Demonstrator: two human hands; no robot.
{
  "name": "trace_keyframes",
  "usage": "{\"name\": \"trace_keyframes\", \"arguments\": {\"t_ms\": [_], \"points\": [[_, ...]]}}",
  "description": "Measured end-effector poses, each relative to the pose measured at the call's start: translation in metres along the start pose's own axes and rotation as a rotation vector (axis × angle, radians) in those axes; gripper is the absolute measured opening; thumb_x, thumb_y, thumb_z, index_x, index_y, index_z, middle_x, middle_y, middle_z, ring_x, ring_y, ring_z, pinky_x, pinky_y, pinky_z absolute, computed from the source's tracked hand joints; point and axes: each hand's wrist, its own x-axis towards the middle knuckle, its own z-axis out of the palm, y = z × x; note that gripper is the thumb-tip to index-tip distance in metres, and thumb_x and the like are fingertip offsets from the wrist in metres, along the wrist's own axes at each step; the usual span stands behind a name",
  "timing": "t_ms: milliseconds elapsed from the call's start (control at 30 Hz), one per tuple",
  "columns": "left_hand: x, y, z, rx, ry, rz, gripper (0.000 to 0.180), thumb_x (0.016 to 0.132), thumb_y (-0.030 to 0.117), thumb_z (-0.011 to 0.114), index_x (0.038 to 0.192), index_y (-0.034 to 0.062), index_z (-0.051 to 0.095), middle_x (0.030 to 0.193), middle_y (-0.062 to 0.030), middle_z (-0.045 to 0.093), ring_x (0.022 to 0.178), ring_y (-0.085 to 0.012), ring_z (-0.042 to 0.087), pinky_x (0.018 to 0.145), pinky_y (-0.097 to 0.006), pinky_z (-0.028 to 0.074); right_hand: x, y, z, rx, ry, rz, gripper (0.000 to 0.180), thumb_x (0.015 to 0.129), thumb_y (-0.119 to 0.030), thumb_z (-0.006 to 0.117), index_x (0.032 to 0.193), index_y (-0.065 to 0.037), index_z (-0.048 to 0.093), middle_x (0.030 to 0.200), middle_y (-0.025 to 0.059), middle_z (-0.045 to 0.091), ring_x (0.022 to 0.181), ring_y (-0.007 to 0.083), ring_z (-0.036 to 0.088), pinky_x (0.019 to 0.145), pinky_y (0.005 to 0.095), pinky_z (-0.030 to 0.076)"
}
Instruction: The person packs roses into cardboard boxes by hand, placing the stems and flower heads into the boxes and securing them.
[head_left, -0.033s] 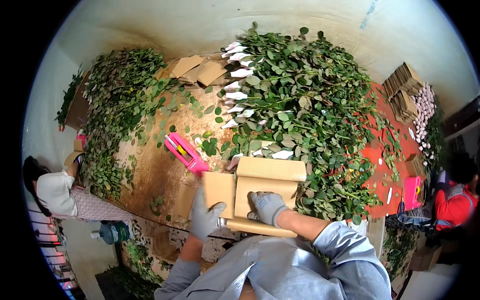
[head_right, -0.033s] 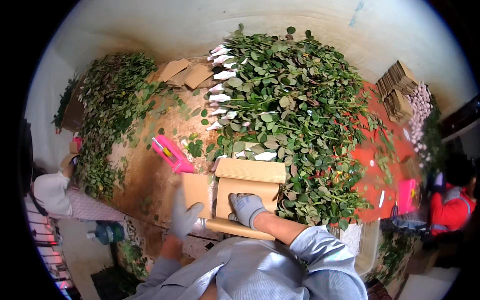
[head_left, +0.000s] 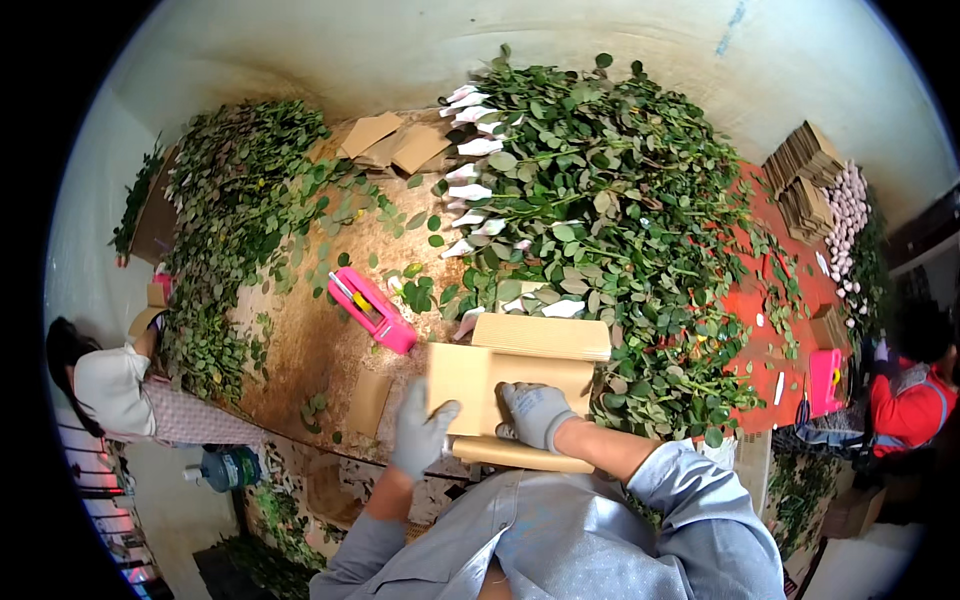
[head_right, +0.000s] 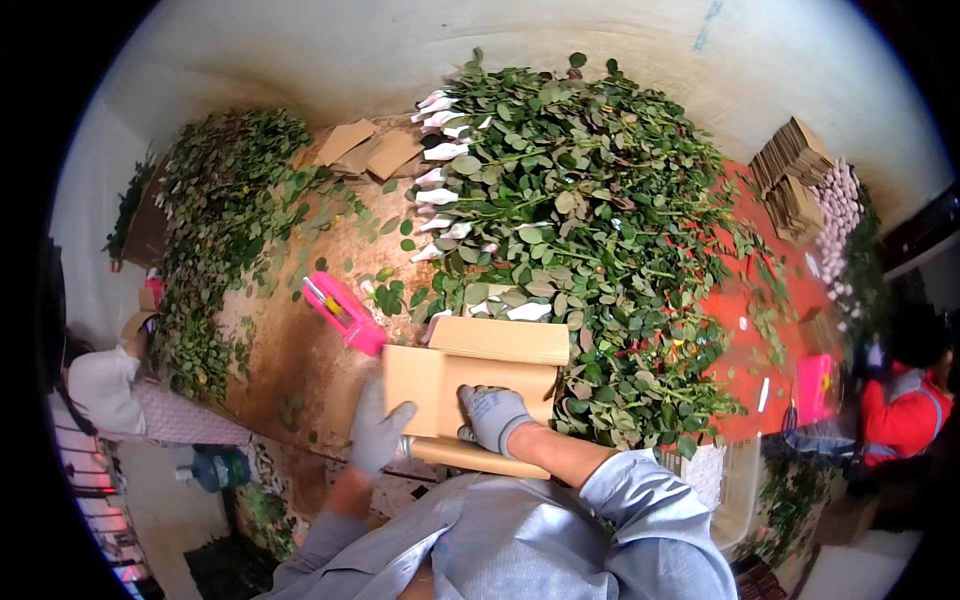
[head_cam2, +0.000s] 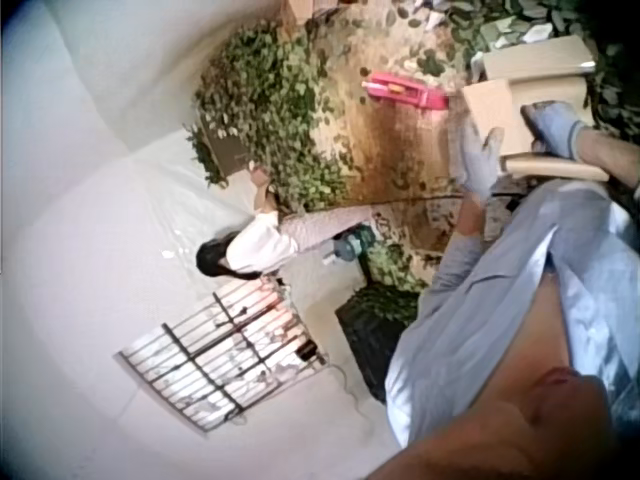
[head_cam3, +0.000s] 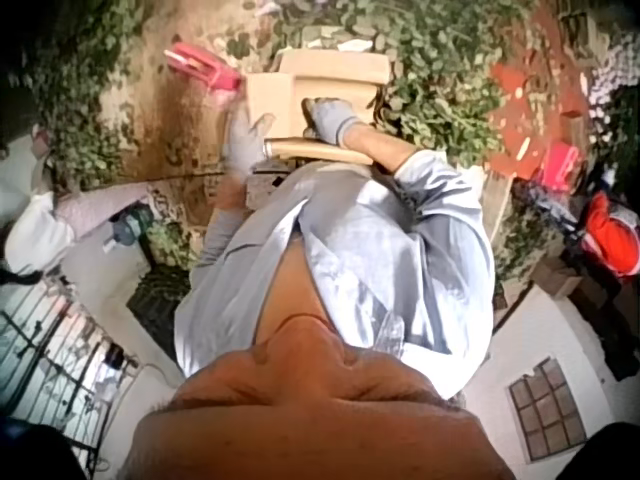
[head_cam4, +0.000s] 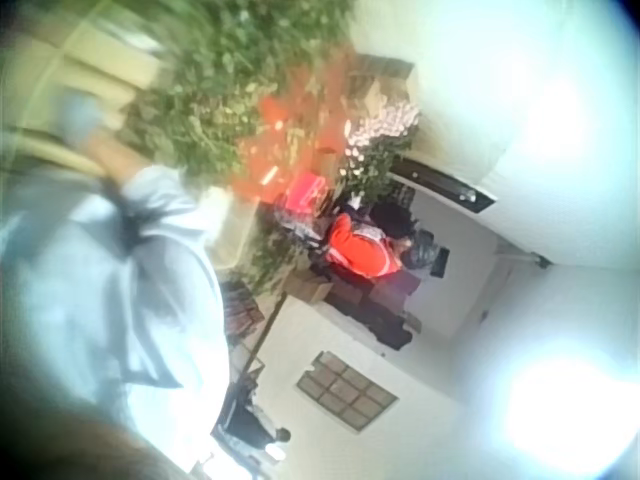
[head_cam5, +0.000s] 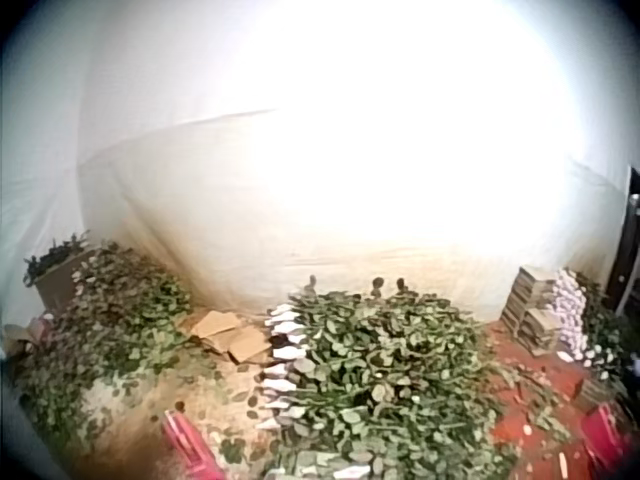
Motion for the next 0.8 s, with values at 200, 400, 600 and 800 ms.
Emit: {"name": "trace_keyframes", "arguments": {"t_ms": [200, 400, 600, 800], "points": [[0.034, 0.001, 0.032, 0.104, -0.509, -0.436, 0.032, 0.089, 0.020, 0.077, 0.113, -0.0008, 0.072, 0.100, -0.0164, 0.076, 0.093, -0.0195, 0.071, 0.084, -0.034, 0.055, -0.005, 0.032, 0.019, 0.415, 0.024, 0.045, 0.064, 0.081, -0.030, 0.075, 0.132, 0.002, 0.055, 0.114, 0.0266, 0.071, 0.106, 0.0418, 0.068, 0.093, 0.0440, 0.055], [0.052, 0.039, 0.050, 0.954, -0.579, -0.242, 0.042, 0.085, 0.047, 0.075, 0.095, 0.0068, 0.077, 0.091, -0.0192, 0.074, 0.085, -0.0385, 0.072, 0.080, -0.045, 0.056, -0.005, 0.025, -0.025, 0.513, -0.241, 0.337, 0.048, 0.101, -0.039, 0.052, 0.089, 0.002, 0.075, 0.092, 0.0259, 0.073, 0.095, 0.0378, 0.072, 0.085, 0.0459, 0.055], [0.026, 0.053, 0.025, 0.723, -0.718, 0.007, 0.040, 0.094, 0.041, 0.065, 0.107, 0.0037, 0.072, 0.110, -0.0197, 0.071, 0.104, -0.0382, 0.068, 0.092, -0.048, 0.052, 0.007, 0.027, 0.008, 0.281, 0.005, 0.232, 0.043, 0.099, -0.041, 0.055, 0.101, -0.004, 0.077, 0.107, 0.0231, 0.073, 0.102, 0.0416, 0.069, 0.091, 0.0478, 0.054], [0.001, 0.075, 0.031, 0.831, -1.060, 0.111, 0.052, 0.097, 0.040, 0.060, 0.134, 0.0047, 0.059, 0.142, -0.0196, 0.056, 0.128, -0.0366, 0.056, 0.109, -0.048, 0.043, 0.000, 0.009, -0.004, 0.069, 0.095, 0.221, 0.035, 0.097, -0.033, 0.056, 0.112, -0.005, 0.070, 0.103, 0.0217, 0.074, 0.098, 0.0365, 0.072, 0.085, 0.0503, 0.056]]}}
